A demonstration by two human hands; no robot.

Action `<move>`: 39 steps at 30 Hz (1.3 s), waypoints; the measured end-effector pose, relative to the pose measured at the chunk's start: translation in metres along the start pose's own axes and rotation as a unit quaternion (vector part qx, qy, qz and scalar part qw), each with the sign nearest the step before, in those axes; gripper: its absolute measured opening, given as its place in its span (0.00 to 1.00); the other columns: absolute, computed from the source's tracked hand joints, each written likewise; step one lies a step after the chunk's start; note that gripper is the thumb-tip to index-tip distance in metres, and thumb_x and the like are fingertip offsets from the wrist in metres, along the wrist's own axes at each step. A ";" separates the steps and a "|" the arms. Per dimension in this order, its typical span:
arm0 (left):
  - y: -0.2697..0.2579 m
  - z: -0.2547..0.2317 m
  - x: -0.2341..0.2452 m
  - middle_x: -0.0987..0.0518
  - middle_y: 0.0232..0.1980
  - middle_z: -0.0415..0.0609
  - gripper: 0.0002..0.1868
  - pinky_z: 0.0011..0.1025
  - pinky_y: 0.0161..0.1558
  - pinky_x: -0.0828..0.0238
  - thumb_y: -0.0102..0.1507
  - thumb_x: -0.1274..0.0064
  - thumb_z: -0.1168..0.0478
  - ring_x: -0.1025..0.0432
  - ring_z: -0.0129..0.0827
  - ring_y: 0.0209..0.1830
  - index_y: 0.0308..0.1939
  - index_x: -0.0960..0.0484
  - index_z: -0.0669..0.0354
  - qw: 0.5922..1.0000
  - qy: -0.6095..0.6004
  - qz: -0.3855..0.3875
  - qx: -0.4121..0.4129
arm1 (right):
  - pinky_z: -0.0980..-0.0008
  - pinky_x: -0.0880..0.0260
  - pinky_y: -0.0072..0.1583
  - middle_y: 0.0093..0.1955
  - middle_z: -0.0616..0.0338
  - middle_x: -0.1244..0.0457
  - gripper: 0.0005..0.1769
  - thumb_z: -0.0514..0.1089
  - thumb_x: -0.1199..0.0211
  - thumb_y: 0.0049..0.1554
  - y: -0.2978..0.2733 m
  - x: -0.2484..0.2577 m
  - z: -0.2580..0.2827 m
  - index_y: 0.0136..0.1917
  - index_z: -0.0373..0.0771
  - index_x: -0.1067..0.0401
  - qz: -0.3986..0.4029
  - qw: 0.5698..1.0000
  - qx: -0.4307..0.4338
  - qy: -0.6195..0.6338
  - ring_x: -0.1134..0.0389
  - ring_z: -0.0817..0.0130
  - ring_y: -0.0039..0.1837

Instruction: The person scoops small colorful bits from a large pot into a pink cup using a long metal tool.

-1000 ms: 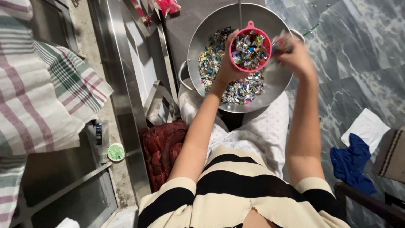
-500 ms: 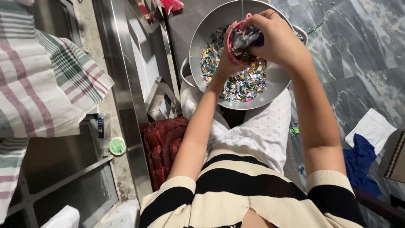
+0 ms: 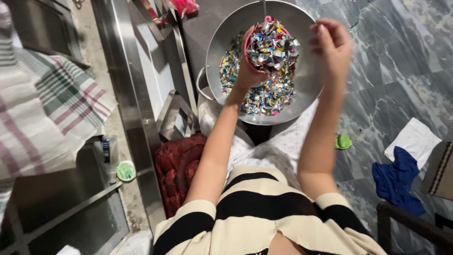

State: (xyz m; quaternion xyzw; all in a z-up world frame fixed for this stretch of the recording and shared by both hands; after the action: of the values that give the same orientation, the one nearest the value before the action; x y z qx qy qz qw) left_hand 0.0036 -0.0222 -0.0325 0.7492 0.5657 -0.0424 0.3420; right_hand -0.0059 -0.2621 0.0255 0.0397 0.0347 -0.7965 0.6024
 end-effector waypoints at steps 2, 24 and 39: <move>-0.005 0.008 0.007 0.36 0.76 0.47 0.67 0.35 0.78 0.40 0.44 0.20 0.52 0.39 0.33 0.77 0.79 0.47 0.57 0.998 0.051 -0.003 -0.019 | 0.69 0.30 0.53 0.52 0.57 0.29 0.10 0.37 0.37 0.63 0.020 0.016 -0.094 0.58 0.35 0.23 -0.079 0.995 0.048 -0.028 0.32 0.67 0.50; -0.001 -0.002 0.004 0.31 0.73 0.50 0.65 0.35 0.77 0.38 0.41 0.23 0.60 0.36 0.34 0.73 0.78 0.44 0.61 0.998 0.050 -0.021 0.006 | 0.68 0.22 0.56 0.53 0.53 0.29 0.13 0.26 0.51 0.73 -0.017 -0.021 0.067 0.67 0.35 0.45 0.069 0.948 0.230 -0.208 0.24 0.66 0.54; -0.003 -0.019 -0.005 0.35 0.75 0.50 0.67 0.39 0.78 0.39 0.44 0.22 0.60 0.37 0.37 0.75 0.80 0.50 0.59 1.000 0.007 -0.011 -0.006 | 0.67 0.22 0.58 0.56 0.50 0.34 0.13 0.23 0.44 0.66 -0.098 -0.146 0.144 0.61 0.32 0.37 0.150 0.911 0.325 -0.206 0.25 0.64 0.57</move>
State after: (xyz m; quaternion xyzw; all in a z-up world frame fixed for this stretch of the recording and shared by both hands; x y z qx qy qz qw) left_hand -0.0069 -0.0153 -0.0176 0.7413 0.5761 -0.0379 0.3422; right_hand -0.0634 -0.1102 0.1848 0.0727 -0.3575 -0.6544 0.6623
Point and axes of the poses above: each hand's wrist, its own y-axis towards the middle knuckle, its own x-axis out of the back of the hand, z = x × y, the point moved 9 cm from there along y, towards the middle knuckle
